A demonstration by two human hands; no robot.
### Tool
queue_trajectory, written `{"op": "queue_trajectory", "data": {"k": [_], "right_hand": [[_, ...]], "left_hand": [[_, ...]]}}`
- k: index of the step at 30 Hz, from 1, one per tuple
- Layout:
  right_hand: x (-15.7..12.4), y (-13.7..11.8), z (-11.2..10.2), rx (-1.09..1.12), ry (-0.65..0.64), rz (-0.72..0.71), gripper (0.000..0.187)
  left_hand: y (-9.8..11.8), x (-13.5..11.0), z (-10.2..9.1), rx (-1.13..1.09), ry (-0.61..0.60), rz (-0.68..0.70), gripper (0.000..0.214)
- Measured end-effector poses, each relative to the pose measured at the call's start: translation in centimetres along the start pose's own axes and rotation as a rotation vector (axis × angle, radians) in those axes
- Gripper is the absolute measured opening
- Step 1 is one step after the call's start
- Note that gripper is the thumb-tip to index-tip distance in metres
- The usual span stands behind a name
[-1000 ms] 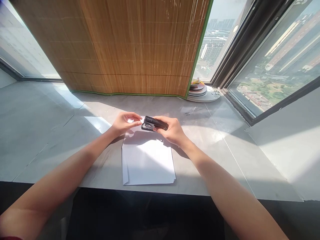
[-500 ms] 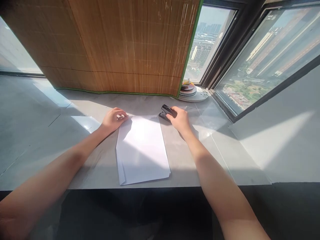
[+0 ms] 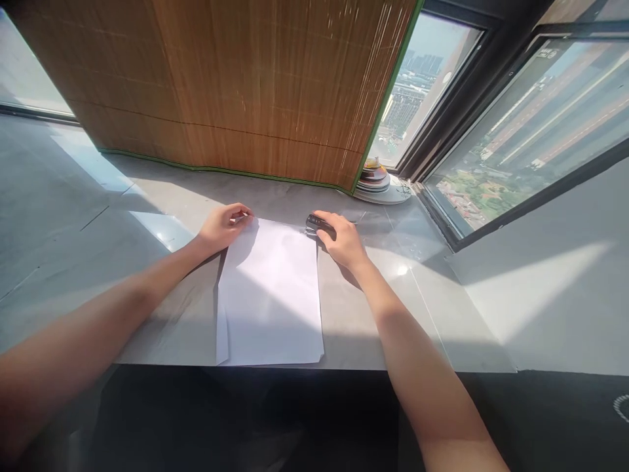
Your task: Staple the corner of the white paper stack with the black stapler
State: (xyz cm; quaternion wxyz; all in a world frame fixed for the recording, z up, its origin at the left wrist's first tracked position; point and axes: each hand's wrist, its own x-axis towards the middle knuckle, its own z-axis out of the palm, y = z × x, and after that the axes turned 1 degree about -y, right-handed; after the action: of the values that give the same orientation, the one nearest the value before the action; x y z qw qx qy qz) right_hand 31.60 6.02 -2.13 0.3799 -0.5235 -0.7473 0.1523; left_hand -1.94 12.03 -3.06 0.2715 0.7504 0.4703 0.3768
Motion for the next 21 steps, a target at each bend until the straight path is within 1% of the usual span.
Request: {"op": "queue_trajectory", "data": {"k": [4,8,15,21], "right_hand": [[-0.1,-0.7,0.5,-0.016,0.025,-0.053,0.043],[-0.1,-0.6,1.1,-0.022,0.030,-0.062,0.044],[-0.1,-0.4,1.5,-0.164,-0.019,-0.046,0.045],[-0.1,-0.7,1.5,-0.197,-0.054,-0.035,0.046]], "left_hand": [[0.0,-0.1,0.3,0.034,-0.024,0.011,0.017],[0.2,-0.2,0.6,0.047,-0.013,0.009,0.016],[0.5,0.0,0.8,0.052,-0.014,0.003,0.014],[1.1,-0.2,0.6,0.044,-0.020,-0.010,0.015]]}}
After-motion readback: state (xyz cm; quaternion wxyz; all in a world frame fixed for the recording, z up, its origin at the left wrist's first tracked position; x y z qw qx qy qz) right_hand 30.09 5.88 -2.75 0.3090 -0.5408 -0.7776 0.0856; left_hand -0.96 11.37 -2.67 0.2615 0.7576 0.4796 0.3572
